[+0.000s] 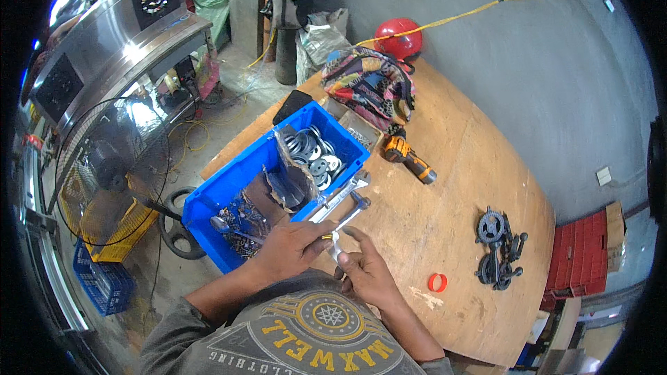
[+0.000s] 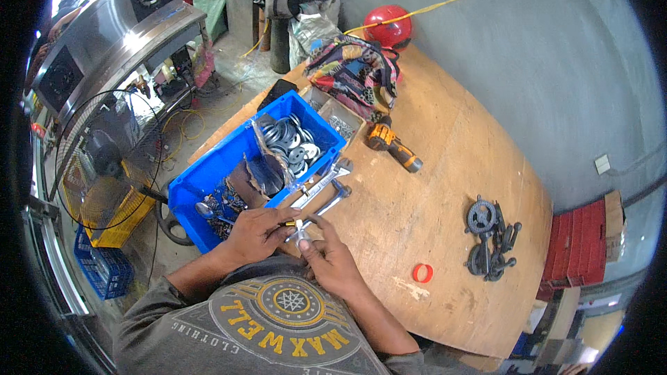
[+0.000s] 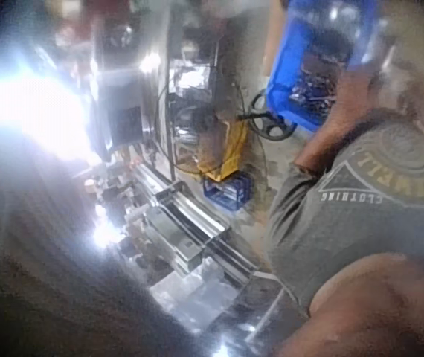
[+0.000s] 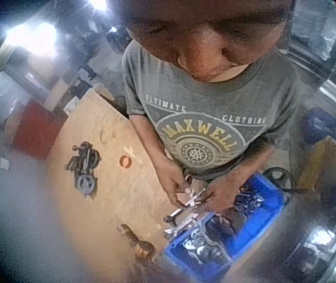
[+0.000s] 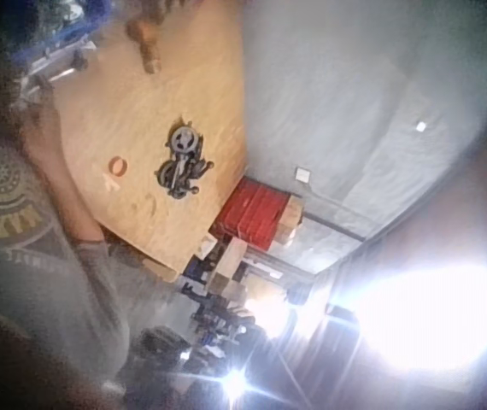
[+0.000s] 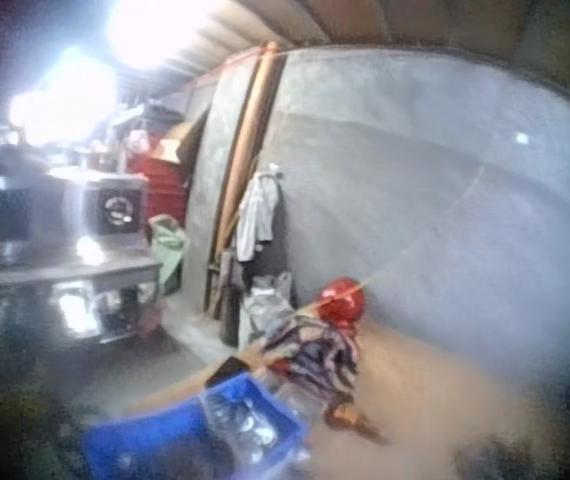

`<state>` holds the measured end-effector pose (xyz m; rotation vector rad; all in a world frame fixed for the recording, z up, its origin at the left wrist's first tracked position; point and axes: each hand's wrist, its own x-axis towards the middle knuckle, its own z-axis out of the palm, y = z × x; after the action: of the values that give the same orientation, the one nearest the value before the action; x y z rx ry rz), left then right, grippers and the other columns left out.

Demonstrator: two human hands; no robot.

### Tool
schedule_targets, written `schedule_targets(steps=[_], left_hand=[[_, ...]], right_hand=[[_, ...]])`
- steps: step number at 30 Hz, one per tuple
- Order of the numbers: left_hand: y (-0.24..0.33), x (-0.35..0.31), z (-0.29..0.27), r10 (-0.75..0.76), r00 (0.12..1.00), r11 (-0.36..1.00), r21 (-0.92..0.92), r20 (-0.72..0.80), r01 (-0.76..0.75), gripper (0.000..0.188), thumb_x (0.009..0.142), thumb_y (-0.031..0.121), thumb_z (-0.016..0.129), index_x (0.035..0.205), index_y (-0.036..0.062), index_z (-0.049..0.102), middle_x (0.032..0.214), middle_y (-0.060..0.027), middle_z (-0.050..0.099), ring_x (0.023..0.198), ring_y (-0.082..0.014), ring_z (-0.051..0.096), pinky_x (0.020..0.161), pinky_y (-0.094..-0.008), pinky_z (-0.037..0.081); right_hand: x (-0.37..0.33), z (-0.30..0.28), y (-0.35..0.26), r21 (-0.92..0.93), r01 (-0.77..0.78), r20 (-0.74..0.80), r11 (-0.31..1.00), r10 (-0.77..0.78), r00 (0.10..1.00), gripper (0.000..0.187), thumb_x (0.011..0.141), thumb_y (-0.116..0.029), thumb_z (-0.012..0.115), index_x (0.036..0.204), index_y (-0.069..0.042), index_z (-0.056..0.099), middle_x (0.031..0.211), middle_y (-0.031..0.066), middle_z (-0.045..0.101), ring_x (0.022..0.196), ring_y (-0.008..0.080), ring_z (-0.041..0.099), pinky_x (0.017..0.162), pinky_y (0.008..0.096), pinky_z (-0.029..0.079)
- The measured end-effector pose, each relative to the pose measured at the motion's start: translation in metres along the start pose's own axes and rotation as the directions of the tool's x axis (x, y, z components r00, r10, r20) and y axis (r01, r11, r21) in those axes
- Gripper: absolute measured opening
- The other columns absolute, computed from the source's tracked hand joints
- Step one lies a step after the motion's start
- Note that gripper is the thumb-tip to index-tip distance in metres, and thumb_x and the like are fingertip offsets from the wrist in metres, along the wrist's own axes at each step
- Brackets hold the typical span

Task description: The person repeatedly picks small metal parts from a blue bin and wraps each one with white tape. The wrapped parts are placed back into the bin. The person handles the parts one at a time throughout the clip.

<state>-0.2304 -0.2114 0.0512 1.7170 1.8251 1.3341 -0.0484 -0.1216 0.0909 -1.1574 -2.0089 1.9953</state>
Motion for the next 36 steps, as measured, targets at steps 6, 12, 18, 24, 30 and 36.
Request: schedule_targets(steps=[6, 12, 18, 24, 30, 36], left_hand=[[0.003, -0.002, 0.024, 0.227, 0.966, 0.973, 0.079, -0.124, -0.218, 0.030, 0.079, 0.008, 0.074, 0.109, 0.0078, 0.070, 0.088, -0.0111, 0.071, 0.076, -0.0271, 0.069, 0.065, -0.0358, 0.053], [0.023, 0.001, 0.050, 0.275, 0.953, 0.943, 0.232, -0.130, -0.240, 0.031, 0.078, 0.006, 0.073, 0.109, 0.0083, 0.070, 0.091, -0.0093, 0.071, 0.077, -0.0244, 0.069, 0.065, -0.0350, 0.053], [0.042, 0.003, 0.085, 0.247, 0.962, 0.934, 0.292, -0.116, -0.204, 0.029, 0.082, 0.011, 0.069, 0.110, 0.0045, 0.068, 0.094, -0.0097, 0.070, 0.080, -0.0261, 0.068, 0.067, -0.0370, 0.053], [0.063, -0.009, 0.112, -0.061, 0.997, 0.979, 0.191, -0.044, 0.069, 0.024, 0.091, 0.016, 0.064, 0.111, 0.0042, 0.068, 0.095, -0.0154, 0.070, 0.081, -0.0319, 0.067, 0.070, -0.0407, 0.052], [0.059, -0.020, 0.135, -0.300, 0.944, 0.952, -0.024, 0.138, 0.306, 0.028, 0.090, 0.015, 0.063, 0.114, -0.0014, 0.065, 0.100, -0.0207, 0.069, 0.092, -0.0374, 0.067, 0.081, -0.0422, 0.052], [0.030, -0.021, 0.158, -0.363, 0.915, 0.895, 0.340, 0.179, 0.288, 0.027, 0.087, 0.023, 0.066, 0.107, 0.0046, 0.068, 0.096, -0.0174, 0.070, 0.086, -0.0359, 0.067, 0.076, -0.0434, 0.053]], right_hand=[[0.001, -0.004, 0.025, -0.024, 0.018, -0.041, 1.000, -0.019, 0.999, 0.044, 0.100, -0.029, 0.056, 0.136, -0.004, 0.050, 0.092, 0.0096, 0.067, 0.075, 0.0145, 0.062, 0.067, 0.0290, 0.050], [0.002, -0.023, 0.046, 0.120, 0.088, -0.064, 0.989, -0.081, 0.995, 0.041, 0.101, -0.025, 0.056, 0.135, -0.003, 0.051, 0.108, 0.0103, 0.064, 0.089, 0.0160, 0.060, 0.079, 0.0296, 0.049], [0.004, -0.051, 0.069, 0.144, 0.179, -0.106, 0.973, -0.165, 0.981, 0.027, 0.099, -0.018, 0.058, 0.120, 0.000, 0.059, 0.103, 0.0083, 0.067, 0.094, 0.0154, 0.060, 0.086, 0.0293, 0.047], [-0.008, -0.072, 0.098, -0.112, 0.338, -0.104, 0.934, -0.349, 0.931, 0.025, 0.097, -0.020, 0.058, 0.113, -0.001, 0.062, 0.102, 0.0159, 0.068, 0.096, 0.0268, 0.066, 0.085, 0.0354, 0.049], [-0.009, -0.079, 0.134, -0.163, 0.348, -0.041, 0.923, -0.358, 0.933, 0.027, 0.094, -0.022, 0.059, 0.111, -0.002, 0.063, 0.106, 0.0223, 0.066, 0.099, 0.0398, 0.063, 0.085, 0.0427, 0.049], [0.016, -0.081, 0.156, -0.525, 0.303, -0.049, 0.796, -0.383, 0.922, 0.024, 0.092, -0.025, 0.058, 0.106, -0.006, 0.066, 0.097, 0.0221, 0.068, 0.097, 0.0415, 0.063, 0.084, 0.0480, 0.049]])
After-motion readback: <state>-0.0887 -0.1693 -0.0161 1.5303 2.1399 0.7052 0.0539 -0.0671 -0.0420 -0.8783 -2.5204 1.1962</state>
